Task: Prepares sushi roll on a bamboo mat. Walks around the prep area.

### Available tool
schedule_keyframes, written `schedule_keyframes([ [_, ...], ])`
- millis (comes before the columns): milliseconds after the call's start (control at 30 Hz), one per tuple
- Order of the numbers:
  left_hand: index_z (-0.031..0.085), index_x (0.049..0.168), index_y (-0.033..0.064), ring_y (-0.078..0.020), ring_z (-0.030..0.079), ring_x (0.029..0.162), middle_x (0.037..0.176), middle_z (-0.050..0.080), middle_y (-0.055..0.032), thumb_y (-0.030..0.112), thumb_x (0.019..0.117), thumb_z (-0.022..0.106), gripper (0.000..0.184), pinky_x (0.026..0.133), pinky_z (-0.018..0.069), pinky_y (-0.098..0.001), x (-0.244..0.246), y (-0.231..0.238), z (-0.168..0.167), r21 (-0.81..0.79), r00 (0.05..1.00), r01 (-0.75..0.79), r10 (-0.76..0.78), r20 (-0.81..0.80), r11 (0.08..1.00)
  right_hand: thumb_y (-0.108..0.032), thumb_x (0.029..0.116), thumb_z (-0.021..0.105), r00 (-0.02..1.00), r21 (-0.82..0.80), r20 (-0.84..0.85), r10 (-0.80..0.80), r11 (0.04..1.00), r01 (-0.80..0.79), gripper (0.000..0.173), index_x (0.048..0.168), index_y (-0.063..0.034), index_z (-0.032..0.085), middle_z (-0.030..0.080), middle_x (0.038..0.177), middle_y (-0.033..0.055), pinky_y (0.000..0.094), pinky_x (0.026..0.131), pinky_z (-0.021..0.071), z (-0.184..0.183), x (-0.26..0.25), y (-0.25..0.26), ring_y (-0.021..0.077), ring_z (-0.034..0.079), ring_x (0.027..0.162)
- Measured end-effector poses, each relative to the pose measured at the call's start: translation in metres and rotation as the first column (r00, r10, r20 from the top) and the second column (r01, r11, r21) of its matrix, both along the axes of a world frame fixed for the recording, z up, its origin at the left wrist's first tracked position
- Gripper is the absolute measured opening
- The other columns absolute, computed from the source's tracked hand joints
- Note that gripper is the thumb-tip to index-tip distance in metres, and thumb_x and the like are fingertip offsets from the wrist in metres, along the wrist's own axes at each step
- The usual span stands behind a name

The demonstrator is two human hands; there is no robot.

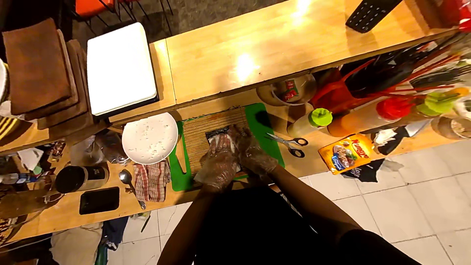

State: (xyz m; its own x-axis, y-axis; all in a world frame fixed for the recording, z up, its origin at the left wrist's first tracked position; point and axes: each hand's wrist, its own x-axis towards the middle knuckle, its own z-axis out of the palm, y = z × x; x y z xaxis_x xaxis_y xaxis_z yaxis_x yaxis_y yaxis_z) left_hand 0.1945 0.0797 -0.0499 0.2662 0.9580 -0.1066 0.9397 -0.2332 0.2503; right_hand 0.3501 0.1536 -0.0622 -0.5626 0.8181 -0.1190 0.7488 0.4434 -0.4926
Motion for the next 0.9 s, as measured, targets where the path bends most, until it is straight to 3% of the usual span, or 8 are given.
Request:
schedule_keyframes([
  [100, 0.049, 0.151, 0.0028, -0.0277, 0.021, 0.157, 0.164, 0.036, -0.0125, 0.04, 0.1068, 0.035, 0.059, 0.129, 0.0111, -0.0528, 0.0, 0.0, 0.002, 0.029, 1.0, -0.011, 0.01, 0.028, 1.0, -0.031, 0.1036, 0.052, 1.0, 0.025, 0.008, 0.014, 1.0, -0.014, 0.063, 0.159, -0.005, 0.035, 0.028, 0.168, 0.0129, 0.0545, 0.128, 0.0129, 0.0, 0.001, 0.002, 0.0278, 0.018, 0.158],
  [233, 0.046, 0.152, 0.0015, -0.028, 0.02, 0.157, 0.165, 0.033, -0.0135, 0.039, 0.1058, 0.036, 0.061, 0.129, 0.0109, -0.0525, 0.002, -0.002, 0.004, -0.007, 1.0, 0.006, -0.006, 0.006, 1.0, -0.035, 0.106, 0.046, 1.0, -0.001, -0.016, -0.003, 1.0, 0.003, 0.06, 0.157, -0.006, 0.039, 0.032, 0.167, 0.0123, 0.054, 0.128, 0.0132, -0.001, 0.0, 0.001, 0.0278, 0.021, 0.157],
  [333, 0.036, 0.158, 0.0044, -0.0259, 0.016, 0.158, 0.169, 0.026, -0.0105, 0.038, 0.1078, 0.032, 0.061, 0.129, 0.0108, -0.0517, -0.004, 0.0, 0.007, -0.015, 0.999, -0.026, 0.027, 0.019, 1.0, -0.026, 0.1034, 0.052, 0.995, -0.076, -0.101, -0.026, 0.997, 0.018, 0.057, 0.157, -0.0073, 0.041, 0.037, 0.163, 0.0141, 0.0537, 0.127, 0.0182, 0.012, 0.008, 0.005, 0.0298, 0.027, 0.155],
  [433, 0.031, 0.16, 0.0021, -0.0263, 0.013, 0.159, 0.17, 0.021, -0.0129, 0.036, 0.1063, 0.03, 0.063, 0.128, 0.0105, -0.0532, -0.019, -0.002, 0.011, -0.018, 0.996, -0.094, 0.094, -0.002, 0.995, -0.017, 0.0996, 0.052, 0.994, 0.042, -0.087, -0.071, 0.996, 0.075, 0.059, 0.157, -0.0139, 0.041, 0.037, 0.165, 0.0057, 0.053, 0.126, 0.024, 0.003, 0.017, 0.011, 0.0237, 0.028, 0.155],
  [600, 0.034, 0.159, 0.0054, -0.0265, 0.014, 0.158, 0.169, 0.023, -0.0105, 0.038, 0.1075, 0.029, 0.061, 0.128, 0.0108, -0.0532, -0.014, -0.002, 0.009, -0.051, 0.995, -0.088, 0.086, -0.047, 0.995, -0.023, 0.1027, 0.044, 0.997, 0.135, 0.041, -0.072, 0.989, 0.066, 0.056, 0.156, -0.0055, 0.042, 0.036, 0.165, 0.0102, 0.0558, 0.125, 0.022, -0.005, 0.016, -0.005, 0.028, 0.027, 0.155],
  [733, 0.031, 0.161, 0.006, -0.0265, 0.014, 0.158, 0.169, 0.024, -0.0102, 0.038, 0.1084, 0.027, 0.061, 0.128, 0.0107, -0.0527, -0.001, 0.0, 0.011, -0.08, 0.999, -0.026, 0.022, -0.043, 0.996, -0.024, 0.103, 0.044, 0.991, 0.234, -0.076, -0.114, 0.964, 0.129, 0.051, 0.151, -0.0076, 0.05, 0.043, 0.162, 0.0081, 0.0564, 0.123, 0.0271, -0.012, 0.014, -0.018, 0.0271, 0.033, 0.153],
  [900, 0.028, 0.161, 0.0058, -0.0234, 0.013, 0.159, 0.17, 0.022, -0.0079, 0.039, 0.1078, 0.029, 0.063, 0.129, 0.0083, -0.0509, -0.002, -0.001, 0.007, -0.092, 1.0, 0.003, -0.005, -0.029, 0.996, -0.026, 0.1024, 0.045, 0.994, 0.155, -0.035, -0.1, 0.982, 0.104, 0.055, 0.152, -0.0028, 0.046, 0.041, 0.162, 0.0139, 0.0519, 0.127, 0.0209, -0.006, 0.008, -0.031, 0.0277, 0.03, 0.154],
])
